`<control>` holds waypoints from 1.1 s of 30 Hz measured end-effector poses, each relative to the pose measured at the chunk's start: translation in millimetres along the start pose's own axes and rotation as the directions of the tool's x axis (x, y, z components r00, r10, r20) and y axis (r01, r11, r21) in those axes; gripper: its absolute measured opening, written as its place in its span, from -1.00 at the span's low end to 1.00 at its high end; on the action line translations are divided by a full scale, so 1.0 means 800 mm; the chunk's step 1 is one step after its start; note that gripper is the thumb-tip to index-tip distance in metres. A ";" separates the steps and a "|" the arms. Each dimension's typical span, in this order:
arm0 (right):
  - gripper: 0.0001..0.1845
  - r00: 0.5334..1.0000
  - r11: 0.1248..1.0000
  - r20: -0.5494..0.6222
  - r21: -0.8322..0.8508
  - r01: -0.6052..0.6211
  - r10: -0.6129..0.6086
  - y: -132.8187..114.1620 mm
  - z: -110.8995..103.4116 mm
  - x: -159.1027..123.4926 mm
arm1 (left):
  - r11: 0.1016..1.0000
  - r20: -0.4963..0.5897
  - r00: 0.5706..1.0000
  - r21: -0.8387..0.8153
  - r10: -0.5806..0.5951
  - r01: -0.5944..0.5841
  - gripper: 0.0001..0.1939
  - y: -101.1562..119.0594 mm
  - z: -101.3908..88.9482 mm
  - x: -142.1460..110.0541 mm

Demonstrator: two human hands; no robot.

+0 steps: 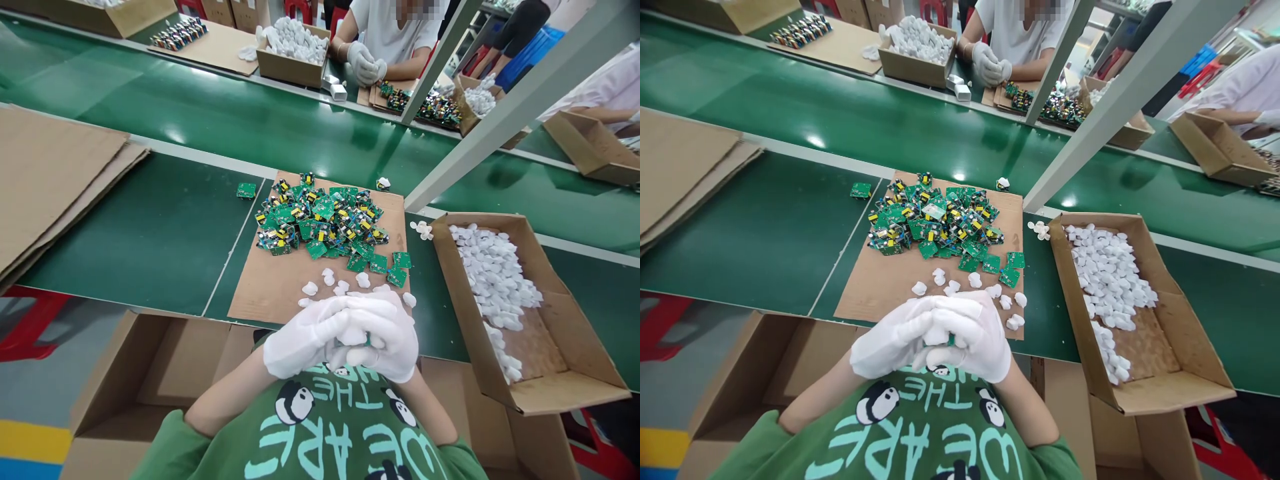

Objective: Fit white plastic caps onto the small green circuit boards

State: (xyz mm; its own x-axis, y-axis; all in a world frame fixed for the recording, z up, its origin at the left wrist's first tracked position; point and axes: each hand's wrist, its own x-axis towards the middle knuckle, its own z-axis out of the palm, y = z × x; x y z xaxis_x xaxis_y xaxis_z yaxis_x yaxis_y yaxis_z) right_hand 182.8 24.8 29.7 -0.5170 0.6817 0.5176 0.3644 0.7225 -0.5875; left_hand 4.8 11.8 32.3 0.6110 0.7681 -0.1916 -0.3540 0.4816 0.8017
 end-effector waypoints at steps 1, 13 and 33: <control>-0.59 0.999 0.999 0.004 0.027 0.032 -0.032 0.000 0.002 0.001 | 0.999 0.017 1.000 -0.043 -0.015 0.015 -0.47 -0.002 0.000 0.001; -0.47 0.991 0.983 -0.008 -0.134 0.128 -0.130 0.005 -0.003 0.012 | 0.957 0.012 0.996 0.277 0.089 -0.089 -0.90 0.023 0.006 0.016; -0.77 0.882 0.802 -0.010 -0.411 -0.434 0.471 0.141 -0.070 0.162 | 0.551 -0.412 0.696 0.834 0.588 0.029 -0.42 0.023 -0.064 0.037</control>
State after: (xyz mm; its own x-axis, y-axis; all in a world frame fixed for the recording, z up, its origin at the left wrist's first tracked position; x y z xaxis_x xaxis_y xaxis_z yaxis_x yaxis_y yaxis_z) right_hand 200.2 200.8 64.9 -0.2761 0.9430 0.1860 0.8345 0.3312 -0.4404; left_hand -19.9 65.2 12.3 -0.0747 0.9917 0.1048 0.4130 -0.0649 0.9084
